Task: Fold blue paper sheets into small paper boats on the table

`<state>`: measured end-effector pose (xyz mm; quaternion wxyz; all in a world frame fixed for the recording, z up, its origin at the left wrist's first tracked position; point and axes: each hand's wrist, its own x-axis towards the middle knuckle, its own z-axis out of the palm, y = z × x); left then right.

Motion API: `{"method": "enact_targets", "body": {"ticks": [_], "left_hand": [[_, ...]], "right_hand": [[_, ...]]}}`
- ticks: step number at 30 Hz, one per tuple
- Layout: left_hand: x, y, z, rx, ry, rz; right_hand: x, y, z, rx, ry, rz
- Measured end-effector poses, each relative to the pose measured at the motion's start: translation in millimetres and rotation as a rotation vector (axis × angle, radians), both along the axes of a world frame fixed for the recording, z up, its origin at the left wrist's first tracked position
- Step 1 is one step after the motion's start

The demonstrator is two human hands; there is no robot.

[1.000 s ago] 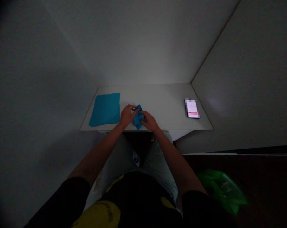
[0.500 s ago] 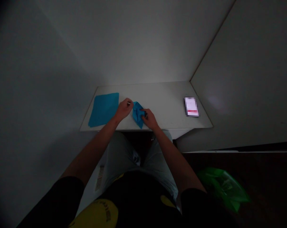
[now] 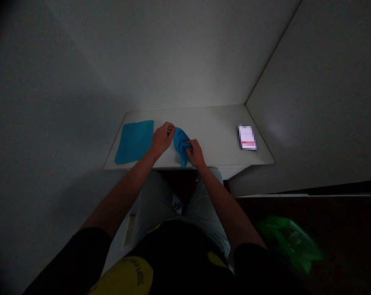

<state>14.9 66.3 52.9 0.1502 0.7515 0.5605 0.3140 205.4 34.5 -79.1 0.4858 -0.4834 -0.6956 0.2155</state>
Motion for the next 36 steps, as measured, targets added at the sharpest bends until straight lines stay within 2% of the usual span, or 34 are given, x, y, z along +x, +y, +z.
{"method": "enact_targets", "body": {"ticks": [3, 5, 11, 15, 19, 22, 24, 28, 31, 36], "left_hand": [[-2.4, 1.1, 1.4, 0.01, -0.024, 0.0], [-3.2, -2.7, -3.7, 0.008, -0.045, 0.004], [-1.0, -21.4, -42.0, -0.124, -0.041, -0.05], [-5.6, -17.8, -60.4, -0.28, -0.142, -0.043], [-15.4, -13.9, -56.8, -0.344, -0.228, -0.022], [-18.4, -19.2, -47.8, -0.303, -0.281, -0.015], [-17.2, -25.1, -43.8, -0.263, -0.274, -0.066], [-11.8, -36.3, -44.4, -0.168, -0.114, -0.22], [-8.5, -43.0, -46.7, -0.141, 0.048, -0.199], [-6.1, -49.8, -41.5, -0.182, 0.203, -0.138]], "right_hand": [[-0.4, -0.1, -0.6, -0.009, 0.016, 0.006], [-1.1, 0.2, -1.4, -0.015, 0.037, 0.0], [-2.5, 0.1, -0.7, -0.038, 0.068, -0.022], [-2.3, -0.3, -0.8, -0.05, 0.073, 0.014], [-3.1, 2.1, -4.3, -0.074, 0.078, 0.004], [-4.1, 4.9, -5.9, -0.04, 0.073, -0.049], [-4.8, 6.4, -5.7, -0.028, 0.073, -0.053], [-7.2, 8.6, -3.3, -0.108, 0.147, -0.052], [-11.3, 10.2, 0.1, -0.193, 0.258, -0.12], [-22.5, 12.3, 12.7, -0.182, 0.336, -0.208]]}}
